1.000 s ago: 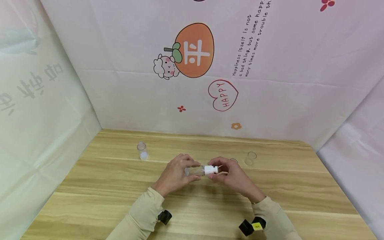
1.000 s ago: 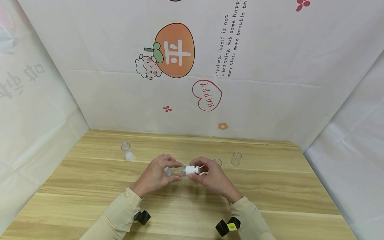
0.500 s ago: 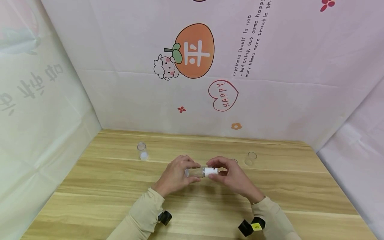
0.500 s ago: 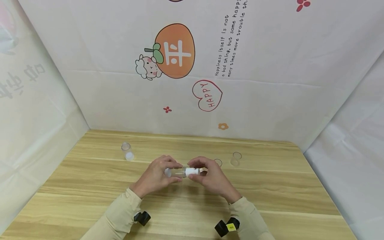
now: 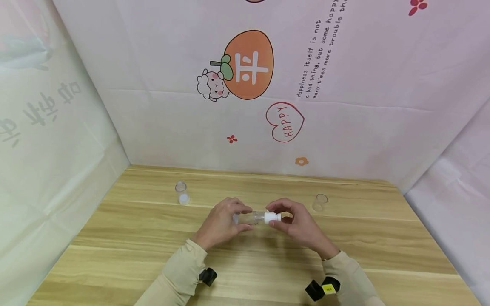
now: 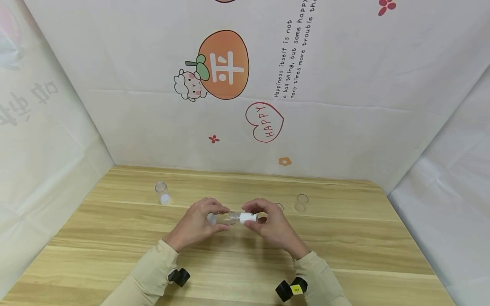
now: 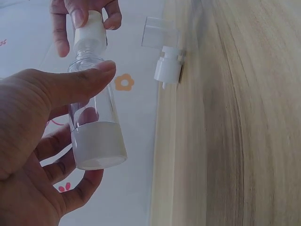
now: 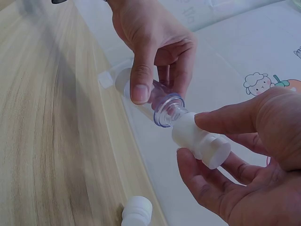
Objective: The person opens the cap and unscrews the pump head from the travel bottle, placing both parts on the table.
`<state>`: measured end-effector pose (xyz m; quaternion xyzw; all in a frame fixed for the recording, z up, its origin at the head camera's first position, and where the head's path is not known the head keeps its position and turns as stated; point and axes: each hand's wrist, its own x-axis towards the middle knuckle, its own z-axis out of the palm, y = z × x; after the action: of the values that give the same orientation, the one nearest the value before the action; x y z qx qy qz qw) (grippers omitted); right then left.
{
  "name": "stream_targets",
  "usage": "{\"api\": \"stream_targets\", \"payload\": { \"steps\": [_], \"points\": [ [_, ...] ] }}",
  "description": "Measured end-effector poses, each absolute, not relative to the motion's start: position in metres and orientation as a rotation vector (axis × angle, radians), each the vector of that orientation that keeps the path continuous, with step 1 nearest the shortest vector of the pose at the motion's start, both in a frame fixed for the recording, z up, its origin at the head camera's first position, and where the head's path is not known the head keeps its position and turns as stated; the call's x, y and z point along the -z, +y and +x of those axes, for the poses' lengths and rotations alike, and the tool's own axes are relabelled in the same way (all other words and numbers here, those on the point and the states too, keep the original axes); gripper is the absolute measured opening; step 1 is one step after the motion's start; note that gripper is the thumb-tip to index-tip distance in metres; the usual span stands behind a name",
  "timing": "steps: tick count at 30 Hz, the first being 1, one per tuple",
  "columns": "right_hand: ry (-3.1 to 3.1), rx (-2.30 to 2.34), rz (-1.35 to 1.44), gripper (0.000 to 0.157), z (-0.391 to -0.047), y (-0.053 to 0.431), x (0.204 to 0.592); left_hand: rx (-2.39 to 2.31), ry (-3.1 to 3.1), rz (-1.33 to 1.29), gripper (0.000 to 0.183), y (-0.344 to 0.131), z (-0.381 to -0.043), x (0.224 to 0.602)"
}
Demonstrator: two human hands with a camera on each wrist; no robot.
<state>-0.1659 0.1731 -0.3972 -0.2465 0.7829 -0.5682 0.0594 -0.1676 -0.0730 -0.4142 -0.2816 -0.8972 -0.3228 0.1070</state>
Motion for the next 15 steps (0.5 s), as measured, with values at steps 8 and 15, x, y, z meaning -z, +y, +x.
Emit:
{"api": "stream_targets", "payload": {
  "steps": [8,15],
  "points": [
    [2.428,1.715,-0.72,0.03,-0.165,0.172,0.398,0.982,-2.662,-0.783,0.036,-0.086,-0.17,0.415],
    [2.539,1.678,-0.687,0.032,-0.165,0.166,0.402,1.071,-2.614,-0.733,0.035,-0.096,-0.175,0.416]
  ]
}}
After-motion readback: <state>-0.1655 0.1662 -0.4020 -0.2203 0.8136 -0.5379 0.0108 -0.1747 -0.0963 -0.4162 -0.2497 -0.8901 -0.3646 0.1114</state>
